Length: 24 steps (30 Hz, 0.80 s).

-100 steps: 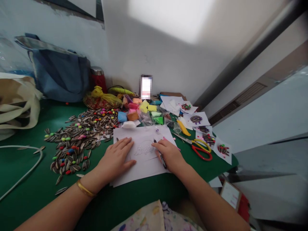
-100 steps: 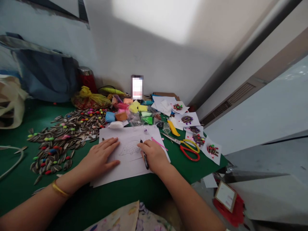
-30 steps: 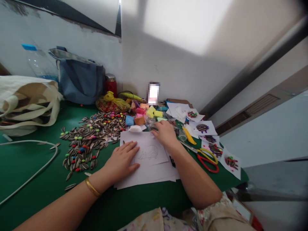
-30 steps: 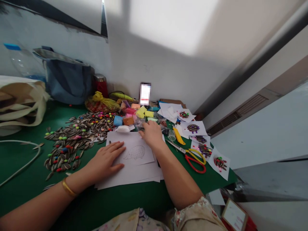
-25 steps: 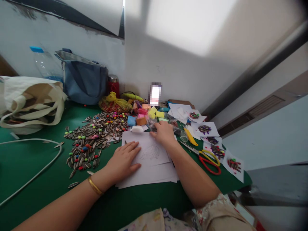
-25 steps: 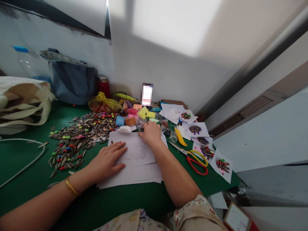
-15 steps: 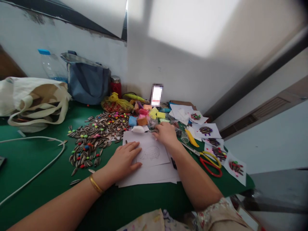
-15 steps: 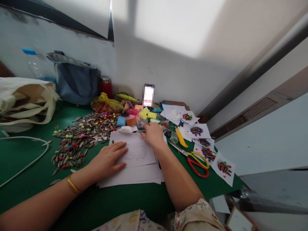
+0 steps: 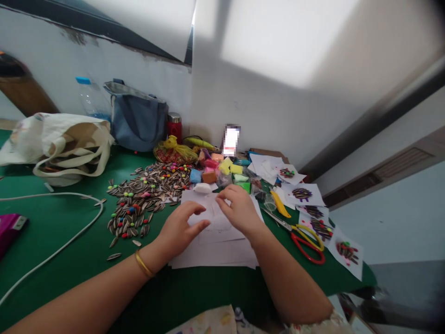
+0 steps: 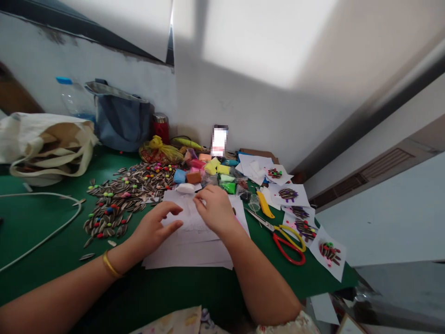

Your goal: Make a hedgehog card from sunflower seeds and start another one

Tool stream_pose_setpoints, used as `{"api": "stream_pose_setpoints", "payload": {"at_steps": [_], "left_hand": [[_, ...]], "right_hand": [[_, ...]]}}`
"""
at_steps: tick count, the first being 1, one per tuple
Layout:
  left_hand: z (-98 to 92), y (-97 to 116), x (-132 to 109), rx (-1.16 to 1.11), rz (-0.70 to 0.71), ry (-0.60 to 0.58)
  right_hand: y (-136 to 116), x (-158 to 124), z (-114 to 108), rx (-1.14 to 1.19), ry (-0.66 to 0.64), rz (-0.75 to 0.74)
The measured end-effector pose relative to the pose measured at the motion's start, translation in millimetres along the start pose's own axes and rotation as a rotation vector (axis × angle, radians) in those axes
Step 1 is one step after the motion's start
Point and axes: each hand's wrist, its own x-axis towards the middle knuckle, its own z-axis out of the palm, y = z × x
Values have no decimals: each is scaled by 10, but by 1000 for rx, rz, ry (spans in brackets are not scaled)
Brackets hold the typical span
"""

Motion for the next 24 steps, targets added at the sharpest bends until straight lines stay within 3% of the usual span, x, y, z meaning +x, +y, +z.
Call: {"api": "stream_pose_setpoints", "payload": {"at_steps": [4,7,11,18,24], "left_hand": [[78,98,6,-359,-174,-63],[110,146,8,-469,-223,-68],[148,128,-10,-390,-225,-28],[205,58,-51,-381,-56,-107],[101,86,-5,-276,-42,-133]], "right_hand": [[-174,-157,71,72,-12,5],[-195,-244,108,118,18,11],[-200,-350,140,169,93,31],[-155,-403,283,489,-101,7],[-145,-388,275,492,-129,-13]]}}
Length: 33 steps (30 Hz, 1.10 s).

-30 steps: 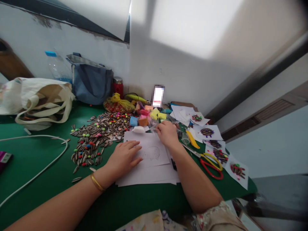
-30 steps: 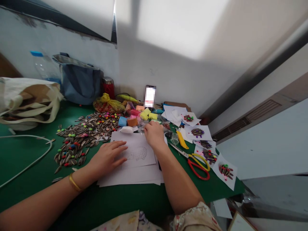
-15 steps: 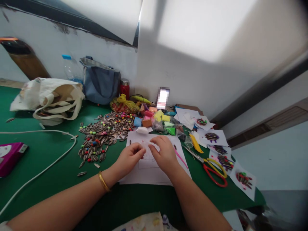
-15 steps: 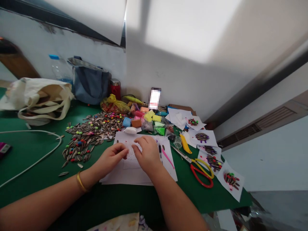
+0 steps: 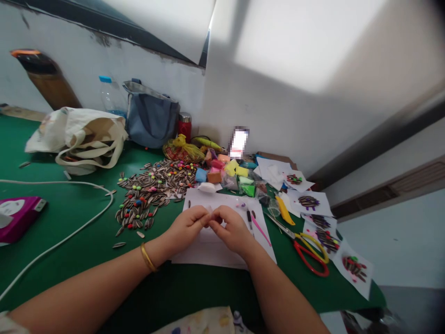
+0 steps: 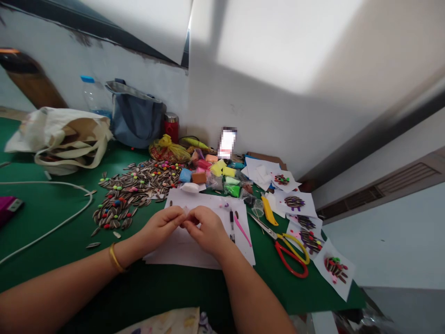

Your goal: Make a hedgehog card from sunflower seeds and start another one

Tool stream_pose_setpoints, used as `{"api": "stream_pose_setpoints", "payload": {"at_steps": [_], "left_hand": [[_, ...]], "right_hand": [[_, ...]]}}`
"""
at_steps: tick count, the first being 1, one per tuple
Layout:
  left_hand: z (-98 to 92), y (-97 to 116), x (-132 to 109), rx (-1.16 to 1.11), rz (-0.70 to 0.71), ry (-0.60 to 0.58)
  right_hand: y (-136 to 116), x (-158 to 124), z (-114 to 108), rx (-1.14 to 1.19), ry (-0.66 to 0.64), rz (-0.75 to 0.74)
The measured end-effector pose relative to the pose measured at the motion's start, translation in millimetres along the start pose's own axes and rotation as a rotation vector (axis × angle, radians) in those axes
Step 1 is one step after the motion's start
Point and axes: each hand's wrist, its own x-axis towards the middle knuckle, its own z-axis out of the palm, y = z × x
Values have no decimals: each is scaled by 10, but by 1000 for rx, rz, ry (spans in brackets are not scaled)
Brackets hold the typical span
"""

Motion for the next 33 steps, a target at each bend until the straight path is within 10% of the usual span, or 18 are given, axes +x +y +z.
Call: {"api": "stream_pose_setpoints", "payload": {"at_steps": [6,12,16,33], "left_hand": [[-209,147,4,475,-29,-65],[-1083,5,-48,1128,-248,-70],[-1507,-197,-192,1172,-439,-81],[-1375,-177,-49,796,-315,111]], "right_hand": [[-10,-4,20,0,51,-26],[60,19,-33,-19,230,64],[89,33,-31,-27,245,68],[109,39,3,-60,252,55]]}}
